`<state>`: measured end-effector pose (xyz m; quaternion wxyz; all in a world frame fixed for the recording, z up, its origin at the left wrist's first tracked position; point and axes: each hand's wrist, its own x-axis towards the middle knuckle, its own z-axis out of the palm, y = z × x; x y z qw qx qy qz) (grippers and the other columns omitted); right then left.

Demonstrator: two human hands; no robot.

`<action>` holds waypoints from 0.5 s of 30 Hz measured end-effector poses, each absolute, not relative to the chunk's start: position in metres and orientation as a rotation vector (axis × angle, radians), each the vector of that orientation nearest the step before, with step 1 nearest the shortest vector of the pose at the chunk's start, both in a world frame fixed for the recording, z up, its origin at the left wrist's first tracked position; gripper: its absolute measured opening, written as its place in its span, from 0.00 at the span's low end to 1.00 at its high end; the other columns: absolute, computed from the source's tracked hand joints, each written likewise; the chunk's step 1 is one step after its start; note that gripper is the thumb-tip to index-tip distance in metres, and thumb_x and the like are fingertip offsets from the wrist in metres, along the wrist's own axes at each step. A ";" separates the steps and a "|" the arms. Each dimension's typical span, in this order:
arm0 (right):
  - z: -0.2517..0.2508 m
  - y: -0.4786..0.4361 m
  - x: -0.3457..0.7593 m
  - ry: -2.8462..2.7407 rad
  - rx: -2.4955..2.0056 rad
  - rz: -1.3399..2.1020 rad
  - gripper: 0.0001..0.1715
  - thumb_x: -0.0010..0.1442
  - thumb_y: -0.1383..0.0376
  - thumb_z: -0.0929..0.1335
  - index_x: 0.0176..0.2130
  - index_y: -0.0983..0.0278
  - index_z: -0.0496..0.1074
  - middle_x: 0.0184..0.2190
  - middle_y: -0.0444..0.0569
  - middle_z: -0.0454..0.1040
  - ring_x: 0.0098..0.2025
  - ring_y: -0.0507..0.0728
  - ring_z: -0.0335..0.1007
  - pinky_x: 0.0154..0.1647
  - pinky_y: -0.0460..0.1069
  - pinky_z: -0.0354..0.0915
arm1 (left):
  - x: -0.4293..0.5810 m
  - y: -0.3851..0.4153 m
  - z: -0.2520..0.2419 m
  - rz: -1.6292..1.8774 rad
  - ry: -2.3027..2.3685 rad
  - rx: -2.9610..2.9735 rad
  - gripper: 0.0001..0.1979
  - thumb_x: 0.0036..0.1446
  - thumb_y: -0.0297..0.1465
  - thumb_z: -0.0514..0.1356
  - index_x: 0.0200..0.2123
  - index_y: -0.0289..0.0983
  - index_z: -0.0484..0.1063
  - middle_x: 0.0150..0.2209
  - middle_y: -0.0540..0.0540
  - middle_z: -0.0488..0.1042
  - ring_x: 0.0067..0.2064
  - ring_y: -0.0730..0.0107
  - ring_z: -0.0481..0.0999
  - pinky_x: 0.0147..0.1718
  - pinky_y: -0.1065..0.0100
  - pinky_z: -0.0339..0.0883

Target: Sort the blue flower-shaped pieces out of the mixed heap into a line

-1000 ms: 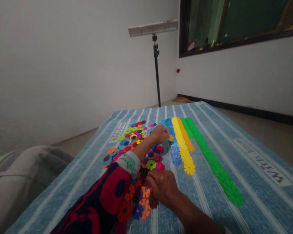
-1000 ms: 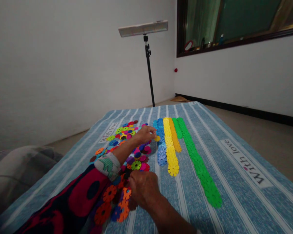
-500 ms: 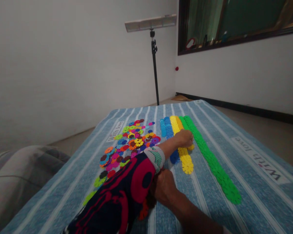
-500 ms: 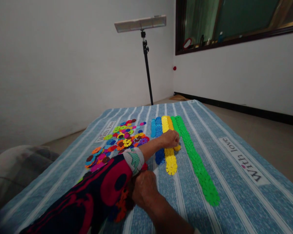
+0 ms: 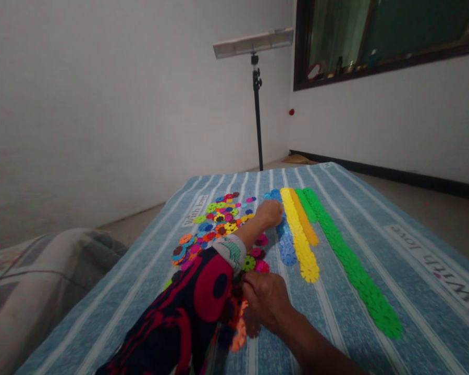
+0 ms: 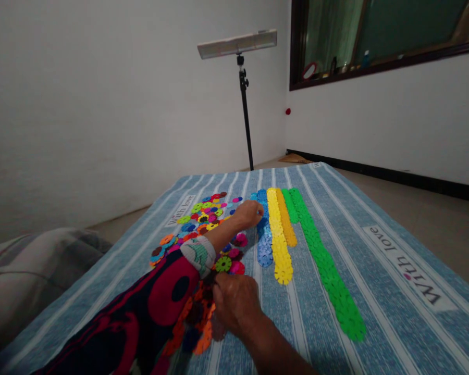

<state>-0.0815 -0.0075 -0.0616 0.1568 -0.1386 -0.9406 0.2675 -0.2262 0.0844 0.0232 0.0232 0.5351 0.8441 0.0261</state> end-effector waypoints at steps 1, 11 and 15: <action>-0.061 -0.008 -0.081 -2.682 -0.379 0.771 0.12 0.62 0.64 0.63 0.34 0.59 0.75 0.30 0.44 0.80 0.32 0.53 0.75 0.30 0.45 0.56 | -0.239 0.077 0.025 0.038 2.662 1.612 0.16 0.51 0.22 0.56 0.40 0.36 0.80 0.43 0.40 0.79 0.48 0.59 0.77 0.48 0.64 0.68; -0.062 -0.009 -0.082 -2.672 -0.372 0.747 0.12 0.64 0.64 0.63 0.33 0.59 0.74 0.29 0.43 0.79 0.31 0.52 0.73 0.28 0.46 0.52 | -0.292 0.040 0.019 -0.163 2.744 1.441 0.12 0.50 0.27 0.58 0.36 0.34 0.80 0.39 0.37 0.80 0.43 0.57 0.78 0.42 0.67 0.68; -0.064 -0.008 -0.082 -2.664 -0.360 0.738 0.12 0.64 0.64 0.63 0.33 0.59 0.74 0.29 0.42 0.79 0.30 0.51 0.73 0.28 0.46 0.51 | -0.288 0.041 0.013 -0.135 2.762 1.394 0.13 0.51 0.27 0.57 0.37 0.32 0.80 0.39 0.35 0.80 0.42 0.58 0.79 0.40 0.67 0.68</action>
